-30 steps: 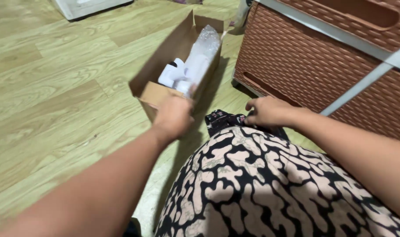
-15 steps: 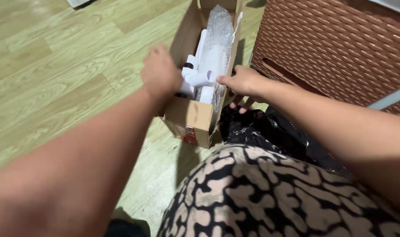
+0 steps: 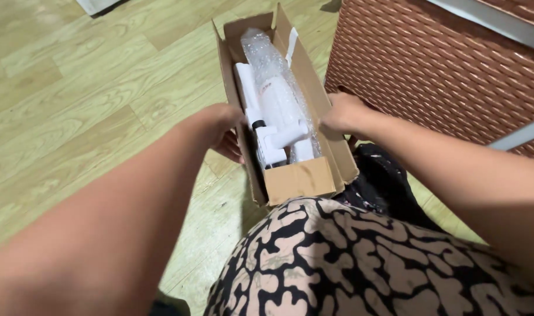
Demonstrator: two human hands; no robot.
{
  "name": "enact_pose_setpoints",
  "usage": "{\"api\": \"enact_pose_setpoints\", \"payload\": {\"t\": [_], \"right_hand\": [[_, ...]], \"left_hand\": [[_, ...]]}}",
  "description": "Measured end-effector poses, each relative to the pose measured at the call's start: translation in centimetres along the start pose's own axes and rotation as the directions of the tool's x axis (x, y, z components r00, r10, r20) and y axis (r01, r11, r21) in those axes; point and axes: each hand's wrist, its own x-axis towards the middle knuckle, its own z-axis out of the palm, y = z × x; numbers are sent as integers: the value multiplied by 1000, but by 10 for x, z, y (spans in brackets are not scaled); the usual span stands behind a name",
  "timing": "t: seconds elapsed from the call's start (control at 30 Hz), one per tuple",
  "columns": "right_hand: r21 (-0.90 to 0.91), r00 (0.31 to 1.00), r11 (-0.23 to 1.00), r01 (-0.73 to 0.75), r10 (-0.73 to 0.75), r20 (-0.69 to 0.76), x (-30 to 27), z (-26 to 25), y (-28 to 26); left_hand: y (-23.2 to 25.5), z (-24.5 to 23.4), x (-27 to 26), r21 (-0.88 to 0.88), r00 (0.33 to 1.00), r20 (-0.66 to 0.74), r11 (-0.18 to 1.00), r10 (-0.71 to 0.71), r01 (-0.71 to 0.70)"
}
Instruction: The person places a handheld vacuum cleaner and its attachment tubes into a box, then puts the box inside a wardrobe.
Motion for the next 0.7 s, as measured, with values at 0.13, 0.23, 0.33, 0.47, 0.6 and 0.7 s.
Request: {"api": "enact_pose_setpoints", "payload": {"t": [0.13, 0.23, 0.33, 0.47, 0.6, 0.7], "right_hand": [[-91, 989, 996, 15, -28, -144, 10, 13, 11], [-175, 967, 982, 67, -107, -230, 1, 2, 12], [-191, 948, 973, 130, -178, -264, -9, -22, -4], [-207, 907, 941, 268, -319, -275, -31, -66, -43], [-181, 855, 915, 360, -401, -329, -63, -131, -98], [-218, 806, 874, 434, -485, -339, -87, -183, -142]], "left_hand": [[11, 12, -6, 1, 992, -52, 994, 111, -111], [3, -1, -14, -35, 973, 22, 973, 229, -228], [2, 0, -28, -135, 960, -42, 951, 276, -279], [22, 9, -66, -303, 963, -154, 917, 223, -261], [62, -2, -141, -365, 946, -216, 878, 243, -309], [95, -17, -204, -413, 941, -279, 860, 193, -300]]}}
